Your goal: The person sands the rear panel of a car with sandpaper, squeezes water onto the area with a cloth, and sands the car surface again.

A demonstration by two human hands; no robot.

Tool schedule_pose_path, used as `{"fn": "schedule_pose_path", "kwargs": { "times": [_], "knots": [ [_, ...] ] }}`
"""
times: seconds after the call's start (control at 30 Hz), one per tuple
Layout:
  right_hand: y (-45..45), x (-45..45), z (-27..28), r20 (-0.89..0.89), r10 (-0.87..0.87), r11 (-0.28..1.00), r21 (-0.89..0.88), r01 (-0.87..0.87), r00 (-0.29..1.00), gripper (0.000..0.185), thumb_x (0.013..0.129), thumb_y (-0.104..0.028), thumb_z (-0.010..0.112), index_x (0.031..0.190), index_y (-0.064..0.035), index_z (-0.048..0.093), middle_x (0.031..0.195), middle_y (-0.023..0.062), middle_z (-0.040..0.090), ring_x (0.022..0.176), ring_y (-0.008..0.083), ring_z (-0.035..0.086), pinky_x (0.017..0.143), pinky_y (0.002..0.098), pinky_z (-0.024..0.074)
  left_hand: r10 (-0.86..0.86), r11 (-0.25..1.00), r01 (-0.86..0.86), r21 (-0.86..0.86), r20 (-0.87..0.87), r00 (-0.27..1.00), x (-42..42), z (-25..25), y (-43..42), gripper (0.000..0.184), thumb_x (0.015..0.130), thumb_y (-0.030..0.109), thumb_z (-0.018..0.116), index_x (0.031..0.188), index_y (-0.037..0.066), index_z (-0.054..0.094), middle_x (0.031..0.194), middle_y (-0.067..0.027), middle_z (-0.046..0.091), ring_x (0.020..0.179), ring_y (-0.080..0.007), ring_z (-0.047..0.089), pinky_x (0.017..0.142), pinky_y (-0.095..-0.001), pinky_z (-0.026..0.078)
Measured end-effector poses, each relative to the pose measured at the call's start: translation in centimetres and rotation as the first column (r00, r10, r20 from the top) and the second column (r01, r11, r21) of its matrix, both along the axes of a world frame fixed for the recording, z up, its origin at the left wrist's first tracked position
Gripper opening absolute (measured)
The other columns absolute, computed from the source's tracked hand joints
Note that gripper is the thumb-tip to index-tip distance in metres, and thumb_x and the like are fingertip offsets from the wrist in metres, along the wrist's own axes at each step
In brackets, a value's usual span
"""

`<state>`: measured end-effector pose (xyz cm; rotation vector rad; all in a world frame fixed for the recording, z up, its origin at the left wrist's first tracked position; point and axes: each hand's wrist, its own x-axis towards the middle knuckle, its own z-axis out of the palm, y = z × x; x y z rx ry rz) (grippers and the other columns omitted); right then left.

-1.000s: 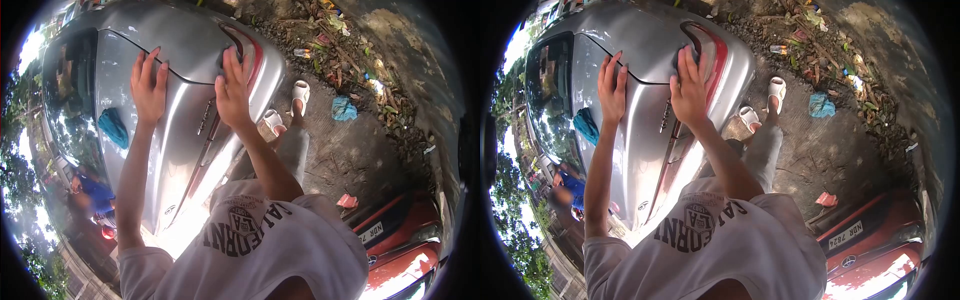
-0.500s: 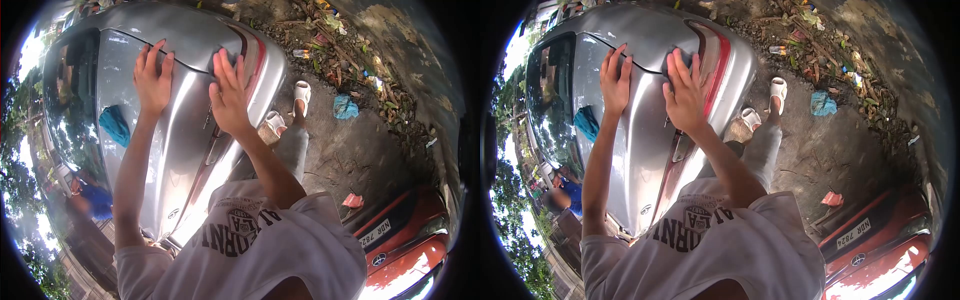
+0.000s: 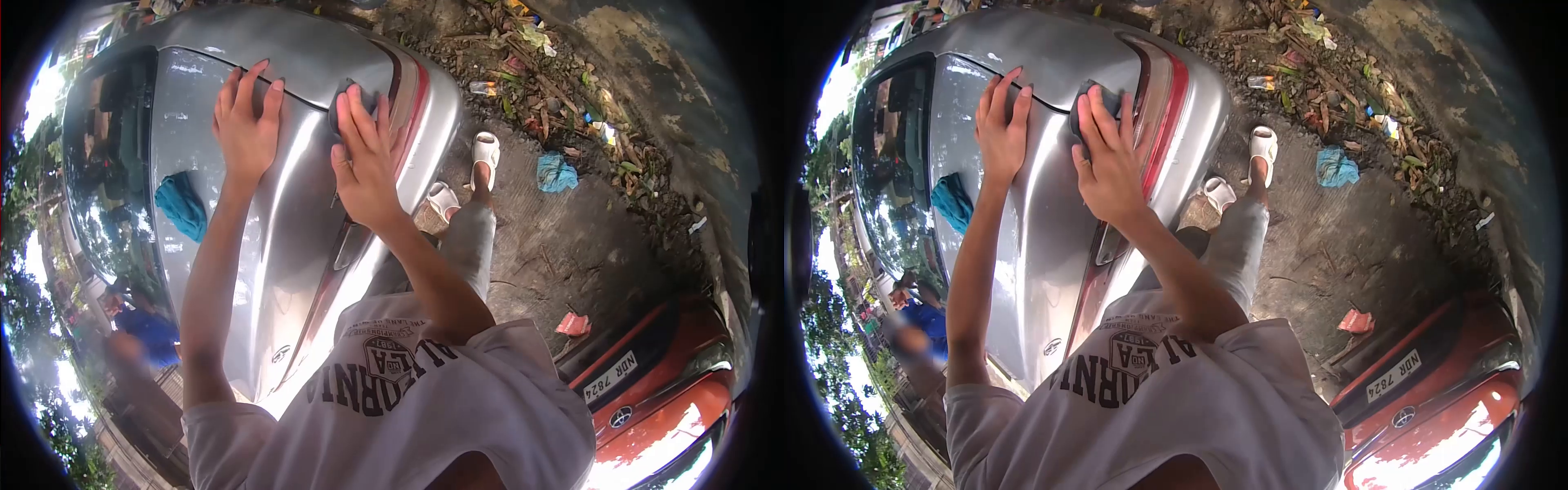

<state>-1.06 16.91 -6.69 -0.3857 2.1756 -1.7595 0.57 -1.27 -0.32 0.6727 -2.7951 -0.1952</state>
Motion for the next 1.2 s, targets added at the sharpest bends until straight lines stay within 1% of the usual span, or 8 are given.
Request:
{"fn": "schedule_pose_path", "kwargs": {
  "times": [0.13,0.23,0.37,0.5,0.8,1.0,1.07,1.2],
  "knots": [
    [-0.3,-3.1,-3.5,-0.004,-0.005,0.992,0.124,0.006,1.0,0.06,0.105,-0.032,0.042,0.16,-0.0147,0.026,0.168,0.0068,0.017,0.154,0.0379,0.011,0.12,0.0603,0.0031,0.03,0.999,-0.03,0.022,0.021,0.999,-0.3,0.7,0.5,0.044,0.095,0.05,0.059,0.133,0.029,0.062,0.146,-0.0135,0.05,0.136,-0.0342,0.045,0.113,-0.056,0.027],
    [0.7,3.5,0.4,-0.043,0.067,0.994,-0.082,-0.07,0.997,0.059,0.106,-0.033,0.04,0.16,-0.0136,0.025,0.168,0.0068,0.019,0.154,0.0398,0.012,0.12,0.0607,0.0023,0.02,1.0,-0.02,0.0,0.001,1.0,-0.2,0.3,0.4,0.043,0.095,0.05,0.059,0.133,0.029,0.062,0.146,-0.0137,0.05,0.137,-0.0345,0.044,0.114,-0.0562,0.026],
    [-0.4,-5.0,-4.6,0.007,-0.015,0.999,0.051,0.014,1.0,0.063,0.102,-0.03,0.048,0.157,-0.0085,0.029,0.166,0.0126,0.021,0.153,0.0386,0.015,0.118,0.0661,0.0074,0.036,0.999,-0.036,0.023,0.006,0.999,0.2,0.1,0.5,0.043,0.095,0.049,0.059,0.133,0.029,0.062,0.146,-0.0138,0.05,0.137,-0.0344,0.044,0.114,-0.0553,0.026],
    [-0.1,1.7,0.8,-0.004,0.051,0.998,0.027,-0.051,0.999,0.062,0.104,-0.032,0.045,0.158,-0.0073,0.026,0.166,0.0125,0.02,0.152,0.04,0.016,0.118,0.0661,0.0102,-0.004,1.0,0.004,0.008,-0.003,1.0,-0.6,0.4,0.3,0.042,0.096,0.048,0.059,0.133,0.028,0.062,0.146,-0.0138,0.049,0.137,-0.0348,0.044,0.114,-0.0549,0.027],
    [0.6,0.5,1.9,-0.013,0.09,0.994,0.054,-0.09,0.996,0.065,0.101,-0.028,0.051,0.159,-0.0128,0.025,0.166,0.0094,0.022,0.153,0.0397,0.015,0.117,0.0682,0.0106,0.044,0.999,-0.043,-0.011,0.063,0.997,-0.5,1.1,1.0,0.044,0.099,0.047,0.055,0.137,0.026,0.059,0.148,-0.0157,0.048,0.14,-0.0357,0.042,0.114,-0.0512,0.029],
    [0.4,-7.3,-2.8,-0.091,0.164,0.955,0.265,-0.135,0.982,0.055,0.102,-0.027,0.05,0.154,-0.0124,0.039,0.165,0.0045,0.027,0.153,0.0388,0.014,0.118,0.0654,0.0033,0.037,0.999,-0.039,0.025,0.084,0.996,0.6,1.3,1.1,0.043,0.098,0.046,0.056,0.137,0.027,0.059,0.148,-0.0141,0.047,0.139,-0.0357,0.042,0.115,-0.0521,0.027],
    [1.1,-3.1,1.7,-0.207,0.215,0.977,0.034,-0.213,0.954,0.054,0.101,-0.028,0.053,0.151,-0.013,0.044,0.16,0.0046,0.035,0.153,0.0368,0.017,0.118,0.0654,0.0037,0.033,0.998,-0.036,0.045,0.053,0.998,-0.7,1.1,0.7,0.043,0.097,0.046,0.059,0.136,0.028,0.059,0.148,-0.0124,0.046,0.139,-0.035,0.041,0.115,-0.0555,0.023],
    [0.7,-8.6,-5.0,-0.235,0.156,0.979,0.162,-0.12,0.959,0.049,0.096,-0.025,0.062,0.143,-0.0172,0.053,0.152,-0.0014,0.046,0.152,0.0339,0.022,0.115,0.0726,0.0063,0.075,0.995,-0.08,0.056,0.082,0.994,-0.3,1.6,1.5,0.043,0.096,0.046,0.059,0.136,0.028,0.06,0.148,-0.0118,0.046,0.139,-0.0347,0.041,0.115,-0.0555,0.022]
  ]
}}
